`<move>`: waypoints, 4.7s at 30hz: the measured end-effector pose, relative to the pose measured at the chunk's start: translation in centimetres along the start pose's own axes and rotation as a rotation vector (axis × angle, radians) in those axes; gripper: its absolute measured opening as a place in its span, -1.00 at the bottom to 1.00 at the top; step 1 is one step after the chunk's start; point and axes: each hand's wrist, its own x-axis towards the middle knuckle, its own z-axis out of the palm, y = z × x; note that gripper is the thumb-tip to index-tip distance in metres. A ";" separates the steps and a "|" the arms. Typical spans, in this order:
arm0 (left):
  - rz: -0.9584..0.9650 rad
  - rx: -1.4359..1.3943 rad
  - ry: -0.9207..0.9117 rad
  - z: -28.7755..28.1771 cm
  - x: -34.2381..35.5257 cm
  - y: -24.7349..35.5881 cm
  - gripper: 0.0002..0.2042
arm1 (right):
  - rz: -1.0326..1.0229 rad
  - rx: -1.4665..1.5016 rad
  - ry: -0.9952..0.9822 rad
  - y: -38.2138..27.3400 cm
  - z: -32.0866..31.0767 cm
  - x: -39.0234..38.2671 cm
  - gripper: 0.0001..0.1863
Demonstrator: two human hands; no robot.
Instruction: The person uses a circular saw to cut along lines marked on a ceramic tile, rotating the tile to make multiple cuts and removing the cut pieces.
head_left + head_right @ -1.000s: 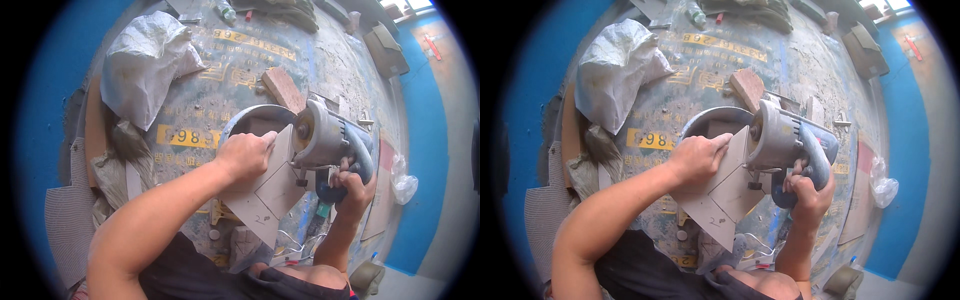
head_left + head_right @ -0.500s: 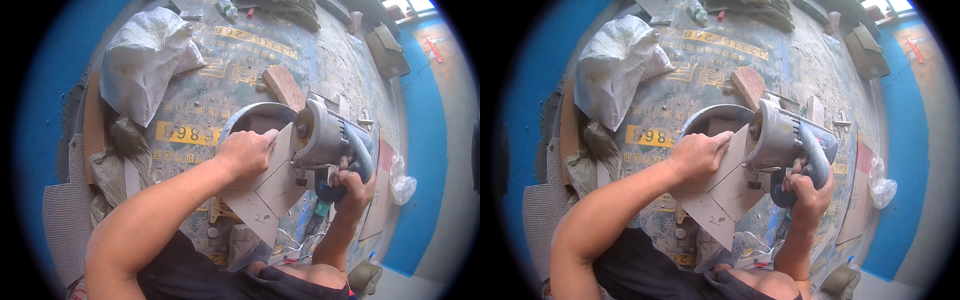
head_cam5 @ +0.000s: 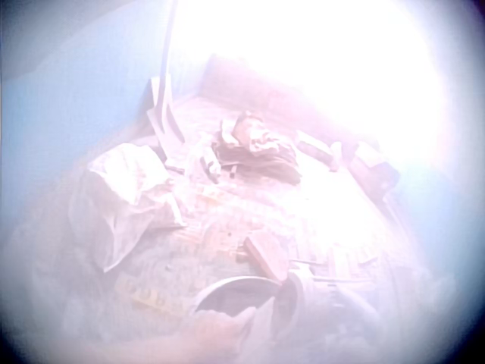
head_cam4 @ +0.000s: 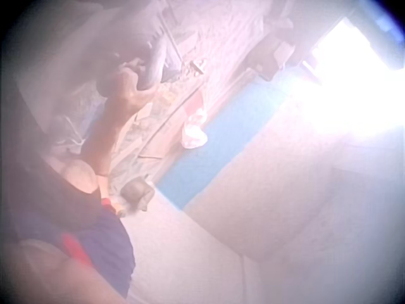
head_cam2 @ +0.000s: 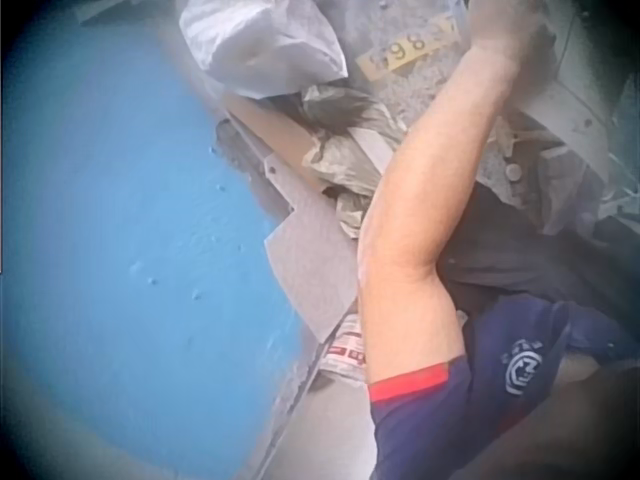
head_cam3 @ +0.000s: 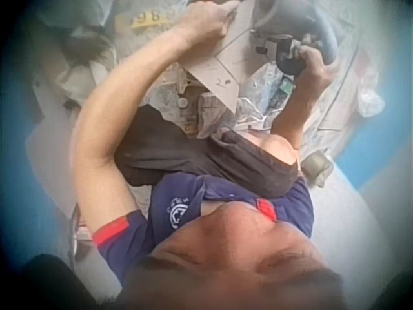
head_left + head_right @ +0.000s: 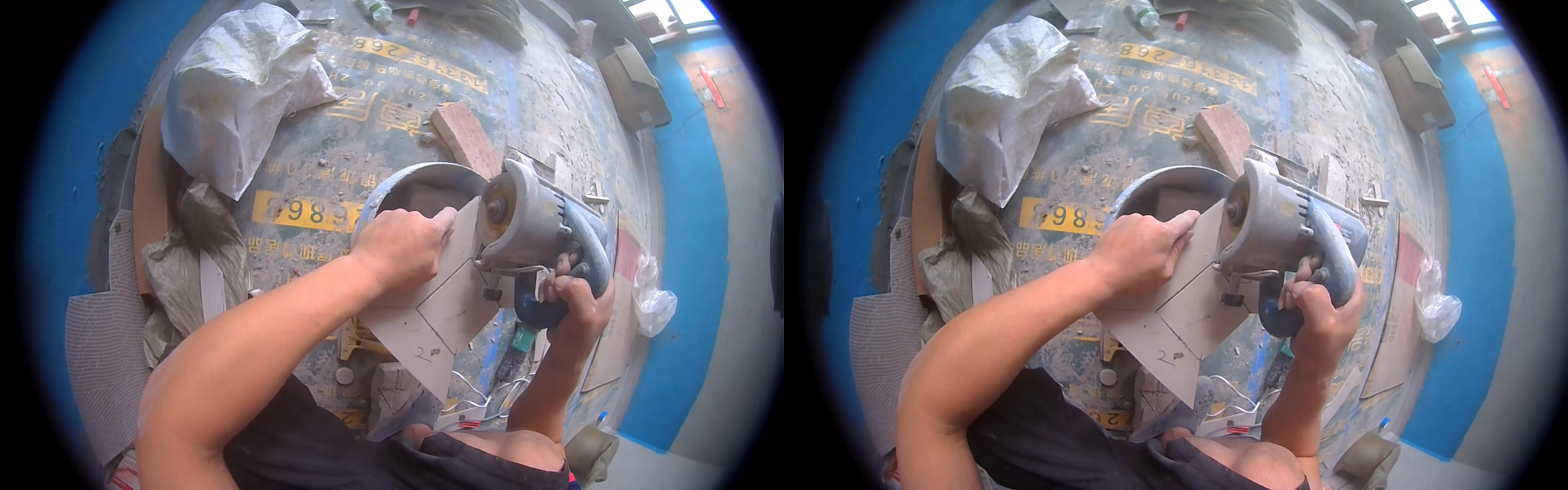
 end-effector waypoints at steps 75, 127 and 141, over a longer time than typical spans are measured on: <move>0.024 0.069 -0.044 -4.2 -0.4 -0.1 -0.86 | 0.103 -0.071 0.007 -4.0 4.0 2.6 -0.70; 0.007 0.098 -0.032 -4.9 -0.4 -0.8 -0.80 | 0.215 -0.047 0.000 -4.9 3.6 0.5 -0.72; -0.017 0.093 -0.023 -5.2 -0.5 -0.7 -0.84 | 0.252 0.021 0.010 -4.6 3.3 -0.6 -0.72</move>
